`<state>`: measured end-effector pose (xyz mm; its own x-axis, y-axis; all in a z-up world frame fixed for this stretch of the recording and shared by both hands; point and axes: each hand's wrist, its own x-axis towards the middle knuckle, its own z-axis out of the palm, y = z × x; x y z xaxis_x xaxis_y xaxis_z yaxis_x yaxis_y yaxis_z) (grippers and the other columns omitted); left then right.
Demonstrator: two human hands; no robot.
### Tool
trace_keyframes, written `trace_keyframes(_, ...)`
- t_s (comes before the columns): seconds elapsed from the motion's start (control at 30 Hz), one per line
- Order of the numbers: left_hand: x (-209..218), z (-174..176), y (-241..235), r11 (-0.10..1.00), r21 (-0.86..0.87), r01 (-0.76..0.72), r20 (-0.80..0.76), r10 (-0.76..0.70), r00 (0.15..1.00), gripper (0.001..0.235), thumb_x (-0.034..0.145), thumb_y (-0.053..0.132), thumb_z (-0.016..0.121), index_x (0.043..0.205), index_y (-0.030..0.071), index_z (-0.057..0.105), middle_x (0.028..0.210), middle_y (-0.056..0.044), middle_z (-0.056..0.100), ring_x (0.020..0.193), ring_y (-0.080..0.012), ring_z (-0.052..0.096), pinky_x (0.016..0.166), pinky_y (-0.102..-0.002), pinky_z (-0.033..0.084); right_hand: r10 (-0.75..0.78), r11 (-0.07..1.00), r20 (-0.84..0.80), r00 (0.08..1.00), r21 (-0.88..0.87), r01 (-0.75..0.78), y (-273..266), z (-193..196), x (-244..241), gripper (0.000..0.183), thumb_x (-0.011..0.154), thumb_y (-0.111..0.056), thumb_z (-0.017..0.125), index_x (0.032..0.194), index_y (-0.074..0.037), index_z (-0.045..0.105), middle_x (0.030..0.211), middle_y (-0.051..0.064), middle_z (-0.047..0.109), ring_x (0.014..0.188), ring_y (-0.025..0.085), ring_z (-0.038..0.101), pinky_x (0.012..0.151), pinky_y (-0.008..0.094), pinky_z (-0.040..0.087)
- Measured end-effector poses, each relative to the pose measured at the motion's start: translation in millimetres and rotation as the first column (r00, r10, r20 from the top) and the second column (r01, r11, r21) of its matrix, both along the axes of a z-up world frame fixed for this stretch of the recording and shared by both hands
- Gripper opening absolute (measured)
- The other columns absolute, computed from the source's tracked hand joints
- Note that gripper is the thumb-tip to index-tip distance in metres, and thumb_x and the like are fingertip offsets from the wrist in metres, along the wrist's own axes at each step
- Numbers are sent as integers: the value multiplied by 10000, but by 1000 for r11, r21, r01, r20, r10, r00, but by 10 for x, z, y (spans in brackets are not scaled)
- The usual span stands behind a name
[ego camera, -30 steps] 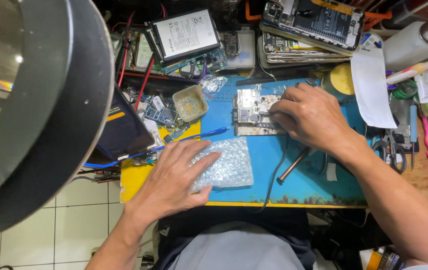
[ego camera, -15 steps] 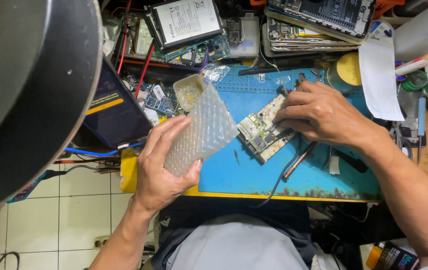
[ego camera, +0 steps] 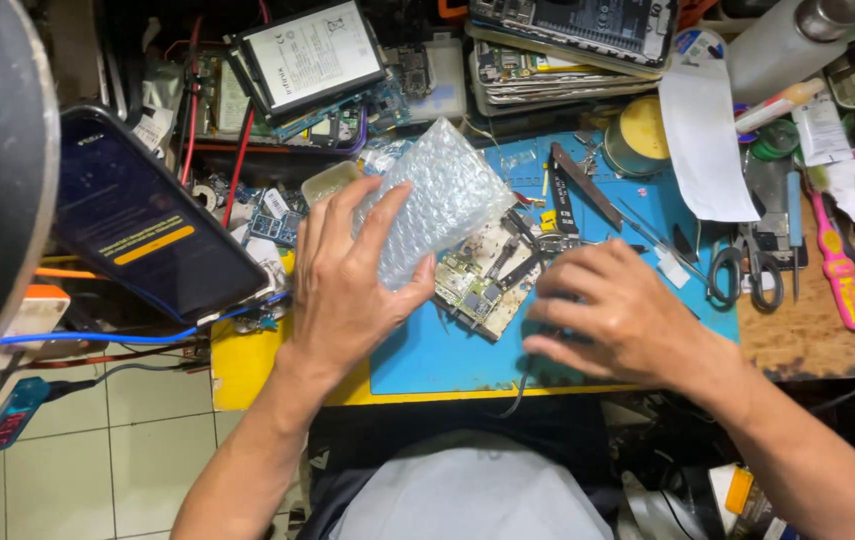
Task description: The person secures a small circuit board in a clamp on a workbench. They then use a hot air gun and tweezers to heat and manipulate components on the board, likely for desoldering or reflowing.
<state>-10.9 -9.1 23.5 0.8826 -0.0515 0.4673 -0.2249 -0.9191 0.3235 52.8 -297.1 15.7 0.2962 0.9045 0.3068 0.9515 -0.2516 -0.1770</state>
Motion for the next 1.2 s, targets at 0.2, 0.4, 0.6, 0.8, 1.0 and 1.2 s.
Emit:
trace_keyframes(0.2,77,103,-102,982,-97,161,11,-161,987,653,798,249,826,1396,115,600,1384,-152,562,1177,-371,568,1027,-499,475,-167,986,-9,986,-32,167,-273,28,-195,269,963,-432,687,965,-163,673,1069,38,673,1060,281,621,828,423,424)
trace_keyframes(0.4,-16,93,-420,855,-44,517,-35,-518,854,670,889,388,782,1452,125,530,1431,-189,553,1278,-388,562,1008,-504,473,-246,704,-774,583,270,656,-545,-56,-491,753,789,-217,832,1424,-21,478,1342,174,644,1092,223,691,898,300,608)
trace_keyframes(0.6,1,174,-846,728,-35,685,-11,-685,728,716,975,549,742,1521,168,477,1572,-179,483,1461,-374,502,1257,-512,368,-229,303,-917,327,252,919,-878,66,-796,680,835,-6,718,1475,-66,497,1067,144,703,883,203,700,804,283,588)
trace_keyframes(0.8,375,-29,-626,911,-146,386,-88,-400,912,433,932,316,756,1291,100,648,1193,-109,660,1100,-317,583,889,-448,456,-668,54,-559,492,622,781,-2502,-459,-375,329,1246,-138,576,1475,95,540,1486,242,550,1390,373,547,1250,516,450)
trace_keyframes(1.0,578,-119,-457,955,-45,295,-433,-285,855,383,972,468,673,1017,93,609,893,-110,666,855,-367,629,686,-522,488,-887,36,-440,138,232,972,-2154,-196,-664,344,1316,-66,716,1609,35,565,777,76,476,643,114,399,618,267,326)
trace_keyframes(1.2,657,11,-347,937,-242,253,-536,-347,770,278,884,397,731,910,128,664,742,-108,714,747,-370,741,663,-520,566,-643,756,-45,765,122,643,-578,1,-279,256,886,-310,801,1118,-203,806,996,39,781,962,194,743,804,299,588)
